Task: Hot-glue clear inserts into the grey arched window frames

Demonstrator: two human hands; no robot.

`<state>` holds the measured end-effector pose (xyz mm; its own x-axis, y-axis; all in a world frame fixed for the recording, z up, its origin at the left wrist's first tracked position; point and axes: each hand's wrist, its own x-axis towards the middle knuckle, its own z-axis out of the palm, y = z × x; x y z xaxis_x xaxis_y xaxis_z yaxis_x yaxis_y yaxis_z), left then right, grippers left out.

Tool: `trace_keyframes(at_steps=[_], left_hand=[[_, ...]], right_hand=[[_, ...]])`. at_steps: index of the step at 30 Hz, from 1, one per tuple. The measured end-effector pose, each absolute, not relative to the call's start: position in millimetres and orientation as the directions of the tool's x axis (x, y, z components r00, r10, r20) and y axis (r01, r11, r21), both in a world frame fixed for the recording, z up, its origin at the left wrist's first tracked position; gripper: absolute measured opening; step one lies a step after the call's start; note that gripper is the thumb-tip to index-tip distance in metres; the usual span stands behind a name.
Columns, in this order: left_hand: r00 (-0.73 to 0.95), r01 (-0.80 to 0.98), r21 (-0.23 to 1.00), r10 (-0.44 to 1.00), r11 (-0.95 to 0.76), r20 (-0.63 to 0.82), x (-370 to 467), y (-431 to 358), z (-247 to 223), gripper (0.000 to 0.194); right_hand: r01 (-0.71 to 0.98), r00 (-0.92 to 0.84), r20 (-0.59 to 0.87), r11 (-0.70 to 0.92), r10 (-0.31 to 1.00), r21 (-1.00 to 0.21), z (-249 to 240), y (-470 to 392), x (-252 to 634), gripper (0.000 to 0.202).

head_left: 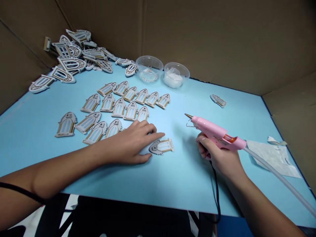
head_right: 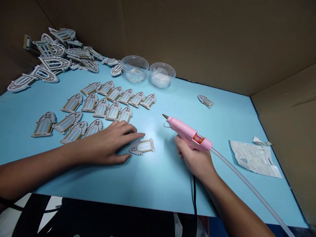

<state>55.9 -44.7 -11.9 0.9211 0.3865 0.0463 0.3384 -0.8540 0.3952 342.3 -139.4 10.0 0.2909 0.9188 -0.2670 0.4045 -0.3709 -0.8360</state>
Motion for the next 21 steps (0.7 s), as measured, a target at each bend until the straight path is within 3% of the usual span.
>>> trace_keyframes(at_steps=[3, 9, 14, 18, 21], left_hand=[[0.915, 0.352, 0.413, 0.402, -0.84, 0.039, 59, -48, -15, 0.037], [0.871, 0.406, 0.51, 0.491, -0.759, 0.037, 59, -49, -14, 0.081], [0.869, 0.4, 0.608, 0.494, -0.686, -0.014, 57, -47, -15, 0.07], [0.867, 0.355, 0.599, 0.492, -0.718, 0.075, 57, -47, -19, 0.08], [0.883, 0.322, 0.594, 0.461, -0.737, 0.094, 59, -48, -22, 0.07]], right_hand=[[0.405, 0.307, -0.273, -0.385, 0.912, -0.829, 11, -140, 341, 0.029], [0.437, 0.263, -0.292, -0.383, 0.92, -0.814, 8, -140, 344, 0.034], [0.53, 0.185, -0.284, -0.339, 0.941, -0.777, 5, -146, 346, 0.032], [0.554, 0.157, -0.22, -0.27, 0.963, -0.788, 4, -150, 346, 0.029], [0.515, 0.198, -0.24, -0.309, 0.95, -0.799, 6, -150, 347, 0.028]])
